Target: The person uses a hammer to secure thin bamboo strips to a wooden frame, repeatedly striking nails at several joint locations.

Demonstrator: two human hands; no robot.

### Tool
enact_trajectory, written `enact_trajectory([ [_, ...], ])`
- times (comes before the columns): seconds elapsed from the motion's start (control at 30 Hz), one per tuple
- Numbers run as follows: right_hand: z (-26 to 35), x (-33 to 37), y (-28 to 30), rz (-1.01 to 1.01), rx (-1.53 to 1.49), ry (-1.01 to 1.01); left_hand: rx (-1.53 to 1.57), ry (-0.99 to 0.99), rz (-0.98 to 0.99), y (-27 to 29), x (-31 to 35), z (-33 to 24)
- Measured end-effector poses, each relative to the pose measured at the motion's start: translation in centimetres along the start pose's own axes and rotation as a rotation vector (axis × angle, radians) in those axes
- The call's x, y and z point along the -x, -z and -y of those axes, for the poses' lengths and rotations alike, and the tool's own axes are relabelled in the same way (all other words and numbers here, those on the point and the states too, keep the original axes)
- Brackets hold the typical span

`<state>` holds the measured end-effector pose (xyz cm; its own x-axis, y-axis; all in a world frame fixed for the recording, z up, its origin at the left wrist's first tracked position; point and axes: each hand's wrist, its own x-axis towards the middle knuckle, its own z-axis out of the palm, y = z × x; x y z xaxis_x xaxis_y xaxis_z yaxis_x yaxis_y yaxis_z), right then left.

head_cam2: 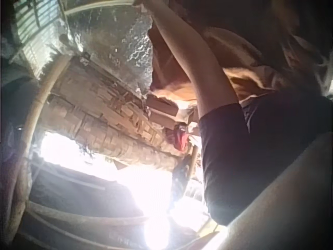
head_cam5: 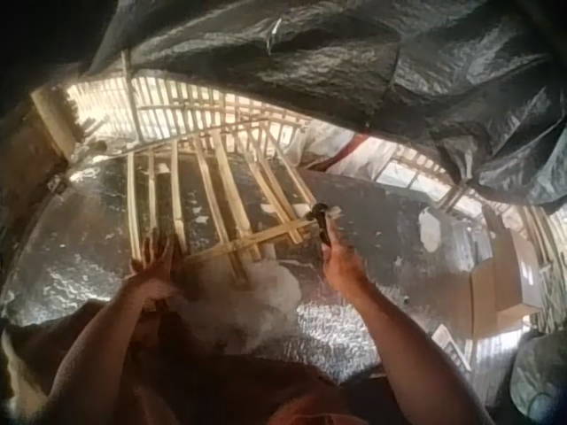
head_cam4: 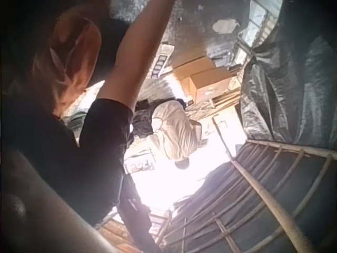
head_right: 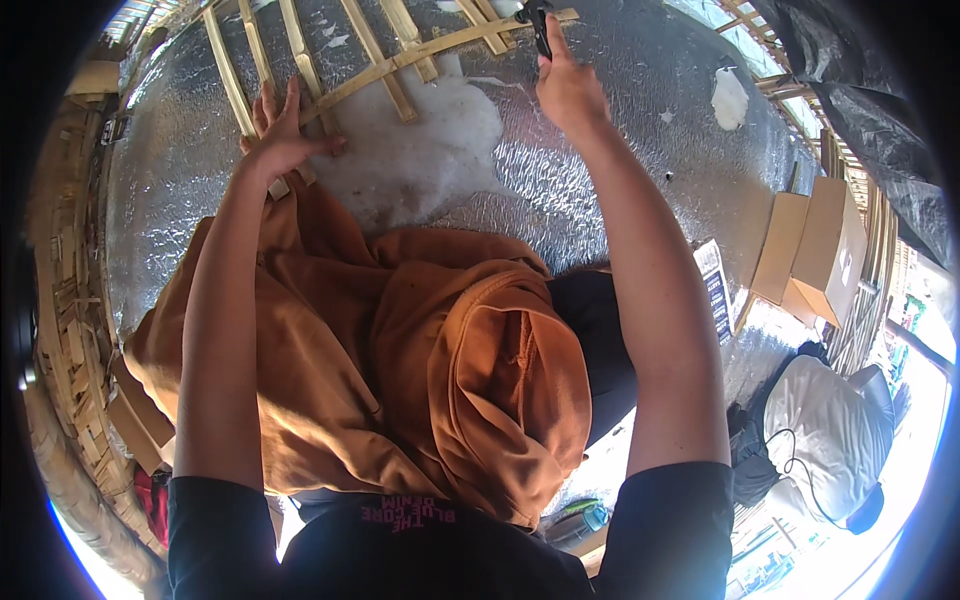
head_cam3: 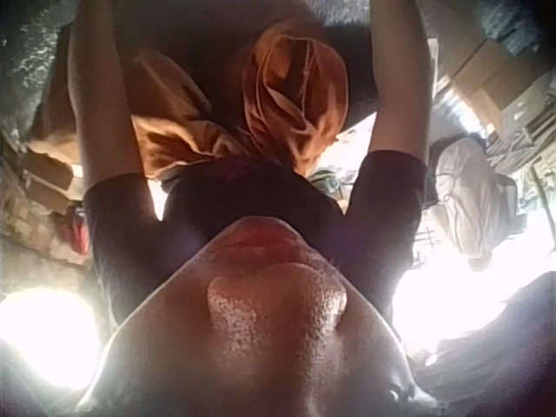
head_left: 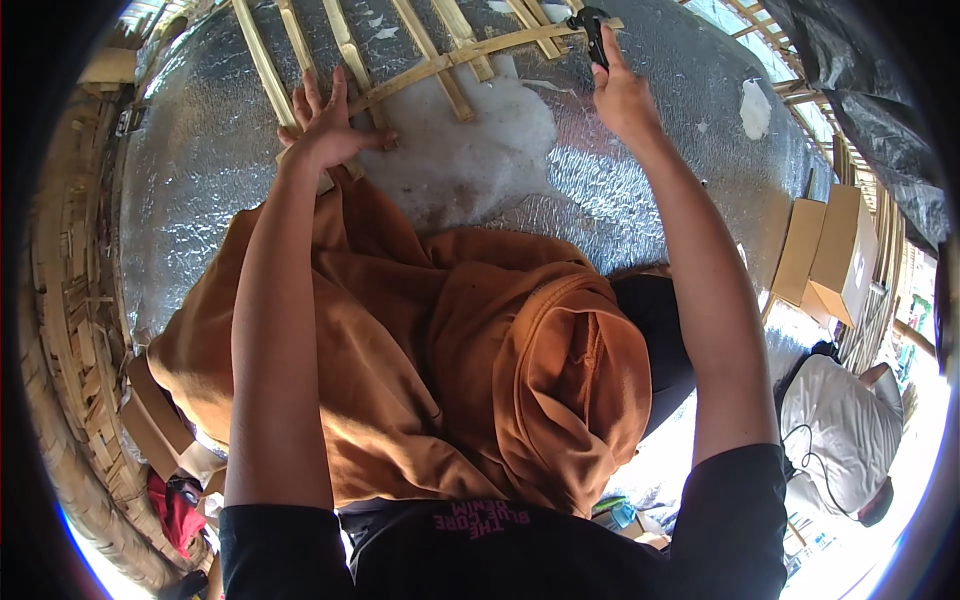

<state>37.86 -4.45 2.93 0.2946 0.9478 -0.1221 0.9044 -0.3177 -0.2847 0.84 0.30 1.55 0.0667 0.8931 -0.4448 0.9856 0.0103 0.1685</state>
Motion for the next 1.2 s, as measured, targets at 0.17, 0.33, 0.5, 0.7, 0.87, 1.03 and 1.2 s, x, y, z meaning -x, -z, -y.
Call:
enact_trajectory([
  [0.17,0.2,0.2,-0.1,0.017,-0.031,0.029,-0.001,0.018,0.000,0.2,0.1,0.1],
  [0.33,0.2,0.2,-0.2,0.081,-0.073,-0.026,0.000,0.005,-0.009,0.3,0.3,-0.2],
  [0.5,-0.5,0.0,-0.6,-0.005,-0.057,0.052,-0.008,0.012,-0.010,0.3,0.2,-0.3],
  [0.7,0.8,0.6,2.1,-0.054,-0.049,0.105,-0.003,-0.003,-0.023,-0.1,0.1,0.2],
  [0.87,2.8,1.1,5.4,-0.483,-0.328,0.154,0.000,-0.011,-0.031,-0.3,-0.2,0.2],
  [1.03,3.7,0.9,6.5,-0.880,-0.576,0.369,0.048,-0.076,-0.101,-1.3,-1.0,1.3],
  [1.2,3.9,2.1,4.8,-0.032,-0.211,0.049,0.038,-0.030,-0.059,-0.3,-0.2,0.4],
])
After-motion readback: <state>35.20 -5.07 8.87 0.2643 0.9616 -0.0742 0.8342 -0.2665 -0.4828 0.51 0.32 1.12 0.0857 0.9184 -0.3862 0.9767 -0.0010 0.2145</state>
